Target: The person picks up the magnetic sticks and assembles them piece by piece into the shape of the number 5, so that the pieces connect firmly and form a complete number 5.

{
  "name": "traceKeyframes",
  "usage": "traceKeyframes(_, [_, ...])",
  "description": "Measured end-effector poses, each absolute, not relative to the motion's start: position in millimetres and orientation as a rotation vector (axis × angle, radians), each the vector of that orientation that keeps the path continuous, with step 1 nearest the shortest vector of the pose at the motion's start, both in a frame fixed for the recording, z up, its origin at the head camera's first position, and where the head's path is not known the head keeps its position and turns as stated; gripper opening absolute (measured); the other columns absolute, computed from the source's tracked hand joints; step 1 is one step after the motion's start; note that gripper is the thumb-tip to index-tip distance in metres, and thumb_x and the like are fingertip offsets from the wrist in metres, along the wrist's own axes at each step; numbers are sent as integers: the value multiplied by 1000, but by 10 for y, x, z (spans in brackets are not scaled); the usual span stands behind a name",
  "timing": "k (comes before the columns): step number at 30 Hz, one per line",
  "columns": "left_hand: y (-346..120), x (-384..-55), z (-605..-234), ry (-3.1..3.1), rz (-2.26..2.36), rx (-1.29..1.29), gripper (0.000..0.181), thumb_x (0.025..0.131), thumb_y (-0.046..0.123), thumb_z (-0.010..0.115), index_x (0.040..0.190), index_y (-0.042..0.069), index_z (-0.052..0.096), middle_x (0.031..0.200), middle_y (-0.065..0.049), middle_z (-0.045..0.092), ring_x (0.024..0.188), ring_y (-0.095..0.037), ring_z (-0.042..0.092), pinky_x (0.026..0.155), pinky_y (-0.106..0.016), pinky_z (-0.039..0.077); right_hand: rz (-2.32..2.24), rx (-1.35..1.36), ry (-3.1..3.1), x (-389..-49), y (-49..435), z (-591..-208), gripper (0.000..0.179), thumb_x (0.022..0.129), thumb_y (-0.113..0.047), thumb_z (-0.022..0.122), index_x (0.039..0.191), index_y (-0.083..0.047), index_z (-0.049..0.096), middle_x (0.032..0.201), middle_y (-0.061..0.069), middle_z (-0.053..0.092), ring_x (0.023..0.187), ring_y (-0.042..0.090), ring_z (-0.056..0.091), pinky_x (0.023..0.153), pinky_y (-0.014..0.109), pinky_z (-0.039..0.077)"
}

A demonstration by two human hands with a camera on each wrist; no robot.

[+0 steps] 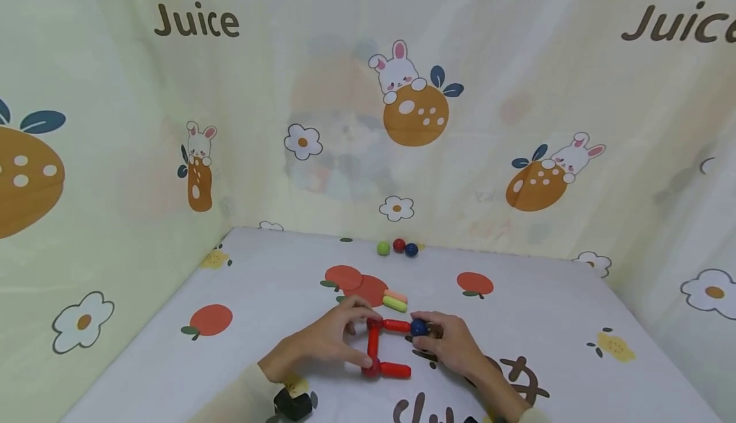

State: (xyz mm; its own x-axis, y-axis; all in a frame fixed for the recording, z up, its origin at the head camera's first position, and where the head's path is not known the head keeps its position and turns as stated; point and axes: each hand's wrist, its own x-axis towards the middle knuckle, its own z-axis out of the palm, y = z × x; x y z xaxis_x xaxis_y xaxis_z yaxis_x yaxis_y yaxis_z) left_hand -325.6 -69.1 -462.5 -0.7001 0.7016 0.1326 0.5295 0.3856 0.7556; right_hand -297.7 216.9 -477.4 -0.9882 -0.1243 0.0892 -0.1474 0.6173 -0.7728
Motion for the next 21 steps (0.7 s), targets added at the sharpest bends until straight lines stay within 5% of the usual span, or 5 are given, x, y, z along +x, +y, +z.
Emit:
traceKeyframes(8, [-741, -3320, -4686, 2420, 1183, 1076, 83, 77, 42, 86, 150, 22, 50, 139, 10, 52, 121, -16, 51, 96, -28, 50, 1410, 223, -2798, -2993, 2170, -4753, 50, 82, -18, 85, 130, -16, 70, 101, 4, 65, 74, 18, 57, 55, 30, 53])
traceKeyframes(15, [-768, -3333, -4739, 2391, 1245, 1055, 83, 77, 41, 87, 150, 24, 50, 139, 13, 53, 123, -16, 51, 99, -30, 48, 1566, 288, -2811, -3086, 2199, -4647, 44, 93, -28, 74, 132, -9, 66, 102, 7, 66, 58, 20, 58, 50, 29, 49])
traceKeyframes(21, [-743, -3336, -4768, 2361, 1268, 1096, 76, 79, 41, 86, 146, 28, 53, 138, 13, 54, 124, -15, 50, 100, -30, 48, 1422, 203, -2837, -3349, 2212, -4539, 32, 98, -26, 67, 126, -12, 70, 107, 4, 69, 65, 20, 60, 59, 31, 52])
